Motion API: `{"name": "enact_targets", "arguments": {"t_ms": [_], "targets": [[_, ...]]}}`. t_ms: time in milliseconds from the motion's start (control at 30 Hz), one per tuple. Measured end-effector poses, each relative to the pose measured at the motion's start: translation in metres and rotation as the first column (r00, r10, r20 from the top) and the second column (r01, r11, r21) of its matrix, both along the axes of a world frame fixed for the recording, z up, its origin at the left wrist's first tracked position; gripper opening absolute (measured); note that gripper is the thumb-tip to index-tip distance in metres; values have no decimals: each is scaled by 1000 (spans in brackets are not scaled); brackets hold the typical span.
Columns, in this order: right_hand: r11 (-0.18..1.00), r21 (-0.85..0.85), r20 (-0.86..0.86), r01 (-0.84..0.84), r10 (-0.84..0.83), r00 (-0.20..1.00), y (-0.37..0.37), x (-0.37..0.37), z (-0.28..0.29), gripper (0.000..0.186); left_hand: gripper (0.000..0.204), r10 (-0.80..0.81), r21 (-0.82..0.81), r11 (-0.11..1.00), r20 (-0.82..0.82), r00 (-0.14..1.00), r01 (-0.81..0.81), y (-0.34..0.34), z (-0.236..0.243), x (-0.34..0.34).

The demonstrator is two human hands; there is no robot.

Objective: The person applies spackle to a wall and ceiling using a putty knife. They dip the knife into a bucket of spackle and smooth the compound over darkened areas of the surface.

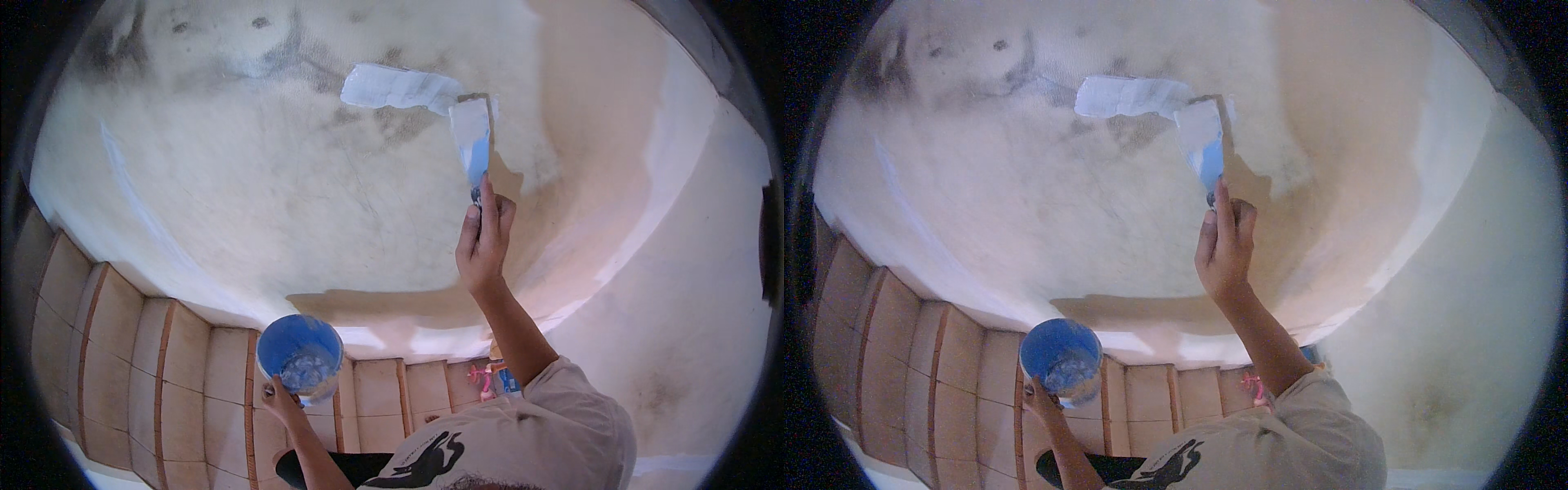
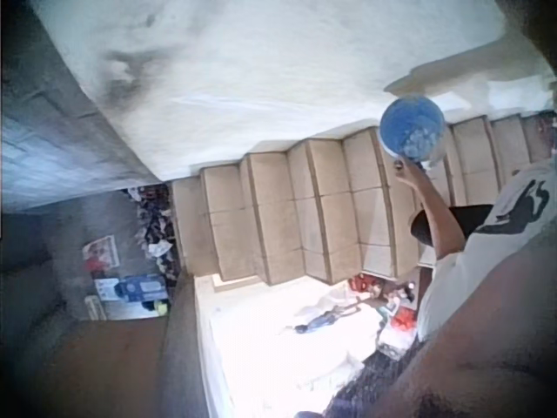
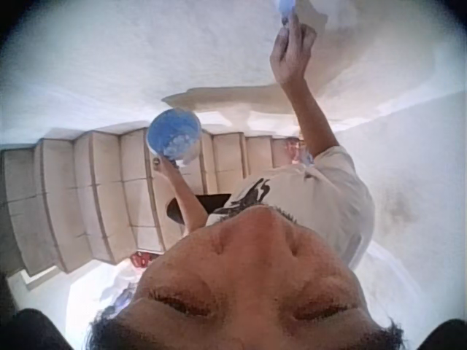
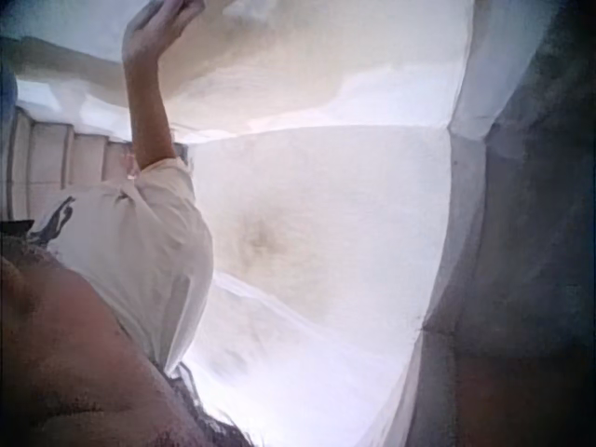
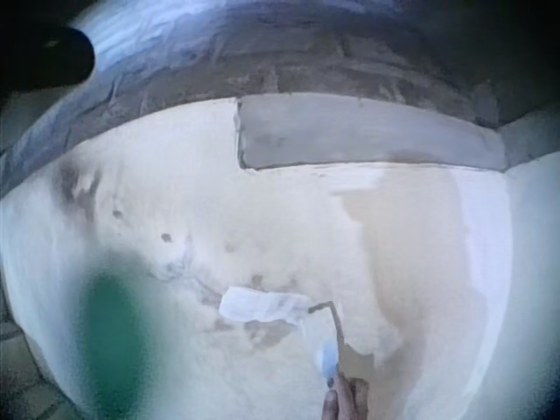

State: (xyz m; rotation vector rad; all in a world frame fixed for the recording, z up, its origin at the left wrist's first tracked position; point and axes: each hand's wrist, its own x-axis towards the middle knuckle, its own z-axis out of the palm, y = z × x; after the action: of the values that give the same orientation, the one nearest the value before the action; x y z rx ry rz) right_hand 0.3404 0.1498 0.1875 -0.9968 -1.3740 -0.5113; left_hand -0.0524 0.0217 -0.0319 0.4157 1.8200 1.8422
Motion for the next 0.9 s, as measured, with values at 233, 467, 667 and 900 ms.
{"name": "enact_targets", "arguments": {"t_ms": [233, 467, 667, 900], "targets": [[992, -55, -2, 112, -113, 994, 15, 0, 7, 50, 30, -23, 2, 1000, 6, 1000, 23, -7, -8, 0], [990, -118, 18, 70, -69, 997, 4, 0, -16, 50, 31, -58, 7, 998, 16, 998, 58, -7, 2, 3], [996, 40, 13, 76, -76, 997, 7, -15, 1, 50, 31, -37, -53, 998, 49, 998, 39, -7, -10, -4], [988, -64, 45, 140, -137, 990, 11, -20, 24, 53, 34, -48, -29, 998, 35, 998, 49, -13, -10, -7]]}}
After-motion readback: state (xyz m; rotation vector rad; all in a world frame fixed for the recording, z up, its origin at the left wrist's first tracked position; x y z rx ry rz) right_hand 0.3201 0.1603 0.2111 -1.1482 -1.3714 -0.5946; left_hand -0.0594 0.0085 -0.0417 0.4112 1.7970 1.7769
